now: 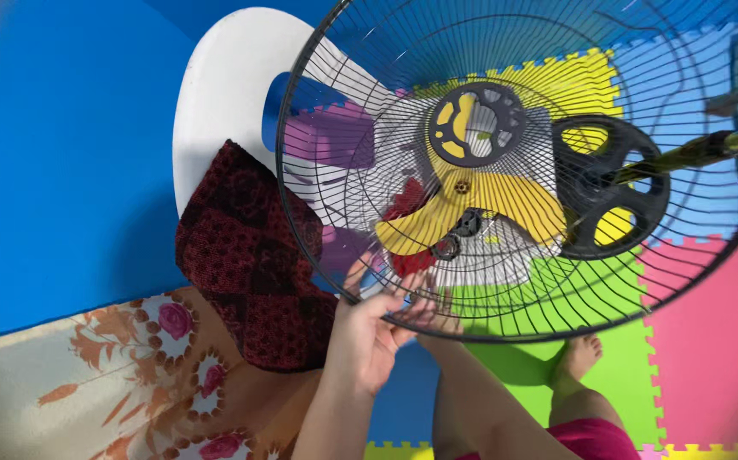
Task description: The person disassembles a standing fan by first removing the front grille, then unscrewing the central nut to detach the fan blades, and finally removing the rear grille. The components are placed on a nearby chair.
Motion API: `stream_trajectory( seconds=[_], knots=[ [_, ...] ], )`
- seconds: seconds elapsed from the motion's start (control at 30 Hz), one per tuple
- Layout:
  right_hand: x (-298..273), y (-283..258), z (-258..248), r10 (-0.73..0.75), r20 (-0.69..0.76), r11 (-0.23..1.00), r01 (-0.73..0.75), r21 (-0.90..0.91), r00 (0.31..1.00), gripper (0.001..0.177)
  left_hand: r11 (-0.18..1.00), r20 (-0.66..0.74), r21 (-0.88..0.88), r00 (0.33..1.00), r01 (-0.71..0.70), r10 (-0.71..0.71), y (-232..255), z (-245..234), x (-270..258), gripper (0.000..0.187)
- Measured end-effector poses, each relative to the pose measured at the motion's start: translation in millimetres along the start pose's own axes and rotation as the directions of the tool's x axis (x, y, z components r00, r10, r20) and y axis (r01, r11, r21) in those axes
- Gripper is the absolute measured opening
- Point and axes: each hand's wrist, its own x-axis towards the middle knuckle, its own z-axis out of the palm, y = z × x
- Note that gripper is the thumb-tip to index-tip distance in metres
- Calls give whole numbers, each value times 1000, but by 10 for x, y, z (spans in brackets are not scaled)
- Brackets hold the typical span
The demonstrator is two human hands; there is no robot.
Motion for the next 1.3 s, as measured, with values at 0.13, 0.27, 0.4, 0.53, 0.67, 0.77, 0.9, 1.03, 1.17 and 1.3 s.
stream_trajectory(
  seconds=[0.13,0.27,0.4,0.53,0.67,0.77,0.9,1.03,1.17,1.3],
  knots=[
    [219,-117,47,16,6,999,-17,29,1000,43,999,-127,33,992,26,-22,-17,20,-94,84],
    [232,-116,126,19,29,998,-20,66,999,42,996,-154,52,986,78,-69,-71,-13,-123,86],
    [231,-10,128,28,54,993,-34,114,998,41,989,-248,67,962,133,-112,-140,-20,-84,87],
    [188,65,130,42,78,983,-55,173,996,40,980,-313,88,939,180,-145,-209,-15,3,87],
    [97,94,24,50,98,963,-74,259,994,39,977,-311,114,940,182,-138,-292,-6,52,92],
    [132,210,-22,42,113,934,-79,350,993,38,972,-309,142,942,185,-134,-330,31,69,94],
    [3,243,-109,43,138,868,-106,486,989,37,970,-320,150,938,191,-135,-369,81,61,91],
    [-97,332,-217,53,154,765,-139,629,987,36,977,-278,166,957,137,-87,-411,26,14,92],
    [-306,358,-363,65,172,552,-179,814,983,35,985,-204,168,979,28,6,-468,-111,-7,93],
    [-584,403,-629,139,196,141,-216,966,971,33,991,-186,130,981,-27,51,-466,-112,-65,92]
  ],
)
